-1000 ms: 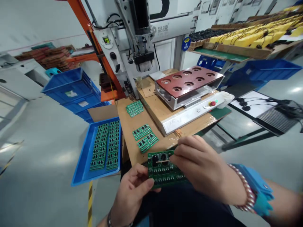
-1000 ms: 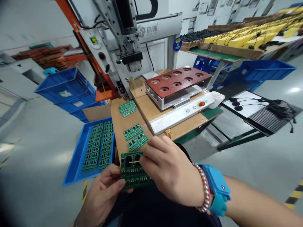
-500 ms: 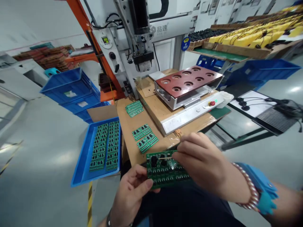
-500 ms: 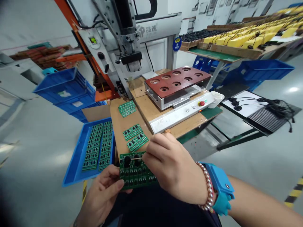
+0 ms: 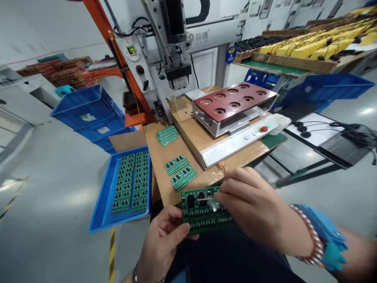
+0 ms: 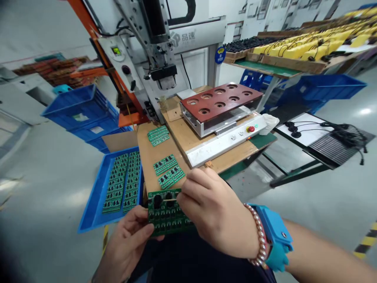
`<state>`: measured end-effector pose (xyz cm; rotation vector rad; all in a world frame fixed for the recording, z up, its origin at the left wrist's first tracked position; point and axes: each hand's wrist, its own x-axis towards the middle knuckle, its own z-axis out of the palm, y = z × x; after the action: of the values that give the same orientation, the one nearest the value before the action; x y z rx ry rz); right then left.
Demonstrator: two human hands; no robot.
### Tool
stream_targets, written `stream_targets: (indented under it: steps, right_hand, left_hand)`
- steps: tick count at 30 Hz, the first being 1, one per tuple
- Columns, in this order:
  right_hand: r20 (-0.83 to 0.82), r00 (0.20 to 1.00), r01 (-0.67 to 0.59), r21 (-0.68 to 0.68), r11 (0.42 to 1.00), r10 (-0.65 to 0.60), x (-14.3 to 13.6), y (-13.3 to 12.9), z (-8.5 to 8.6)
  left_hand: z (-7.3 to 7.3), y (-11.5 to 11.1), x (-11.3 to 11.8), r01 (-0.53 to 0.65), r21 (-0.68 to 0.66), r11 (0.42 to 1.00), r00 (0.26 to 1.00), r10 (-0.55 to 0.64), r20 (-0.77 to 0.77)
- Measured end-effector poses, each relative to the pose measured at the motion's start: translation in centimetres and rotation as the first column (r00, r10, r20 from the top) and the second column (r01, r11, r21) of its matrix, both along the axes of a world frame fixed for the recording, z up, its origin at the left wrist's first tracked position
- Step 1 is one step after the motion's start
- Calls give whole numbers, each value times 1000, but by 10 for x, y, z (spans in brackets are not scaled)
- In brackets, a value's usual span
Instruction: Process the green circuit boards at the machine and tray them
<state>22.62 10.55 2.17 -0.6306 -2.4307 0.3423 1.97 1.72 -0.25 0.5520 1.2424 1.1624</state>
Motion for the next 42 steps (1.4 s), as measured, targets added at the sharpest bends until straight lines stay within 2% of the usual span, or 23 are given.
stream_targets:
  steps: [6,13,21,30,35,39,42]
  right_hand:
    - [-22,999,-41,-23,999,40,1,0,3]
    - [-35,999,-6,-53,999,5,10,3,12]
    - [-32,999,-3,-17,1000,2,9,4,7]
    - [-36,999,-16,-14,1000,15,8,4,12]
    - [-46,999,5,-3,1000,-5,8,6,11]
    - [-40,999,20,-18,1000,-20,11,5,11]
    - [-28,999,18,-39,999,-19,13,4,11]
  left_hand:
    - [0,0,-1,-6,-12,1000,1000,6,-7]
    - [4,-1,3,-69,5,998,997,69,-33]
    - [5,0,2,-52,8,999,998,52,-29]
    - [5,0,1,-41,-11,999,998,40,-57]
    - [6,0,4,-79,-1,997,994,79,-70]
    - [7,0,4,-68,-15,998,996,67,-62]
    - [9,0,5,-113,-16,993,991,112,-68]
